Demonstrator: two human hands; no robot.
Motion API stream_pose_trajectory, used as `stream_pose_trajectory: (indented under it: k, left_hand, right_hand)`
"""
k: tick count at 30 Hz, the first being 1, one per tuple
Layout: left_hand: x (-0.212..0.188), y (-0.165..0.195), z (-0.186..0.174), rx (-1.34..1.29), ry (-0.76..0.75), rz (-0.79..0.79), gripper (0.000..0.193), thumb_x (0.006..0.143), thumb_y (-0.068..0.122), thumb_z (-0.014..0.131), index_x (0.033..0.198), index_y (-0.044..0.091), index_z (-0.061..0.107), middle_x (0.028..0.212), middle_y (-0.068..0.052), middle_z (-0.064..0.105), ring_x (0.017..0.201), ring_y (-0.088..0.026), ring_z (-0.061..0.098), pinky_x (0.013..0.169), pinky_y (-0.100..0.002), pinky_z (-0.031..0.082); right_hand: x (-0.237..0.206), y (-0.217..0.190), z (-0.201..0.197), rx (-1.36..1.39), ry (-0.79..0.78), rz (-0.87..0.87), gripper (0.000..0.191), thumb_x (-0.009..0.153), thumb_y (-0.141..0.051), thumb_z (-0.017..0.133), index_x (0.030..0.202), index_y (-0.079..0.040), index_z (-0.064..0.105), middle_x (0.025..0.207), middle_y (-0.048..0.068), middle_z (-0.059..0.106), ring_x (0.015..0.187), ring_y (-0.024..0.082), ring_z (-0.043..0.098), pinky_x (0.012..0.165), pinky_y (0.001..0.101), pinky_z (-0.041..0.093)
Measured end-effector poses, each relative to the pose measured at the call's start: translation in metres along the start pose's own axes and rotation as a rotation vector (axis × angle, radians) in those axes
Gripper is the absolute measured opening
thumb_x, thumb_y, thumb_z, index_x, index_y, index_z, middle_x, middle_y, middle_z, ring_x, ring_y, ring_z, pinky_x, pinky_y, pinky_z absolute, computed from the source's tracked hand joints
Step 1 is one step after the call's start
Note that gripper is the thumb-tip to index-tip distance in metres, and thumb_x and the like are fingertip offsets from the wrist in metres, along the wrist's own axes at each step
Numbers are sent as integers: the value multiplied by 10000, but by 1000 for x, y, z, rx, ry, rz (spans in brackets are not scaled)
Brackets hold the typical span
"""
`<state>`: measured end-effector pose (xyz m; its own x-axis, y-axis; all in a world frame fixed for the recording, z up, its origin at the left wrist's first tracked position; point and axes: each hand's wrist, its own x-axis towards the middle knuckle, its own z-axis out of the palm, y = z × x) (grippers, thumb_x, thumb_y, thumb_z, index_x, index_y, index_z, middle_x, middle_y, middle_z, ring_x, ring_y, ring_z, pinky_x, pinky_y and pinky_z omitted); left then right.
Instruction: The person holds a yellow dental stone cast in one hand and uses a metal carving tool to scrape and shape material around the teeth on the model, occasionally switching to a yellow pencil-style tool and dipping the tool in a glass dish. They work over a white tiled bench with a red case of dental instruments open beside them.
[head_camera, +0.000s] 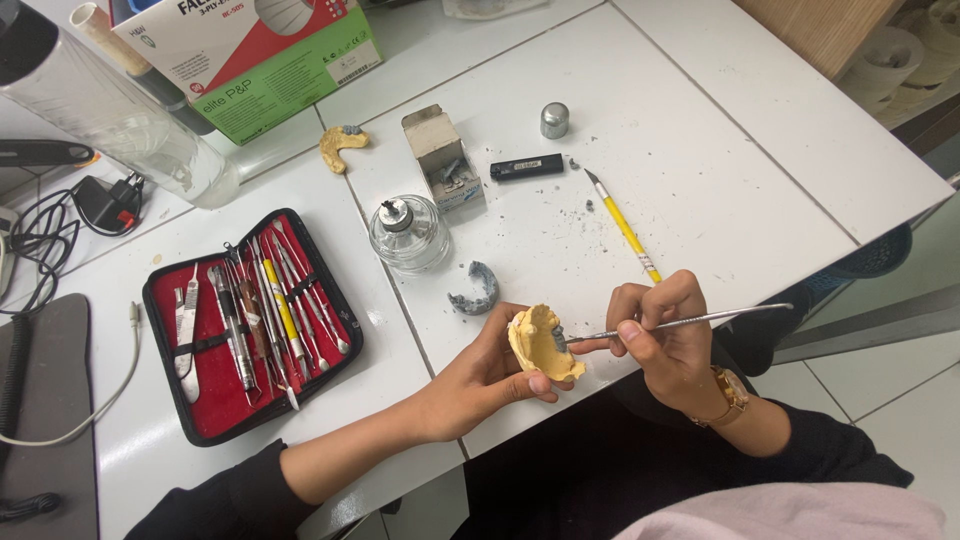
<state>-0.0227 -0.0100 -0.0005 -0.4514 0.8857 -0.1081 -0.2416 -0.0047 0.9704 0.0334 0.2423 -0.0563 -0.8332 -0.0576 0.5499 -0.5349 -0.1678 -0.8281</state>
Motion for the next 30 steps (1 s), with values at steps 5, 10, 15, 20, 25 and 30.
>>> stream_pose_trajectory:
  k: [5,10,15,20,25,30]
  left_hand:
    - [0,0,0,-21,4,-14,660,999,339,621,1444,28,246,1317,-209,550,1217,-277,653,1013,-410,582]
    - [0,-3,-1,-28,0,-10,669,999,340,618,1450,28,236,1317,-212,547,1201,-283,658,1008,-418,586]
    - [-1,-5,-3,-41,0,-9,685,997,335,626,1459,33,221,1309,-221,543,1192,-282,651,1006,-424,580]
    - [0,-3,-4,-39,-7,-11,675,991,336,635,1435,23,234,1315,-205,548,1196,-265,659,1009,-412,582]
    - [0,-3,-5,-26,-5,-1,670,995,327,640,1446,27,245,1288,-203,560,1172,-247,654,1002,-405,573]
    - [0,-4,-5,-65,-8,4,661,998,311,643,1443,20,251,1294,-187,548,1181,-246,646,1020,-406,570]
  right_hand:
    - [0,0,0,81,53,24,179,991,2,469,1041,-108,336,749,86,528,687,73,548,761,478,732]
    - [0,-1,1,11,8,-7,202,998,6,477,1030,-120,323,755,79,524,694,77,541,734,447,746]
    - [0,-1,3,-1,23,-5,196,994,11,476,1033,-117,332,745,75,524,678,77,543,733,450,740]
    - [1,0,3,19,21,8,202,989,18,481,1037,-113,335,749,77,523,679,82,536,737,453,739]
    - [-1,2,2,-10,-21,-14,212,993,23,483,1040,-116,329,771,80,526,686,82,545,751,434,742]
    - [-2,3,2,-6,-47,3,209,988,27,480,1042,-113,334,778,90,532,688,83,545,763,444,738]
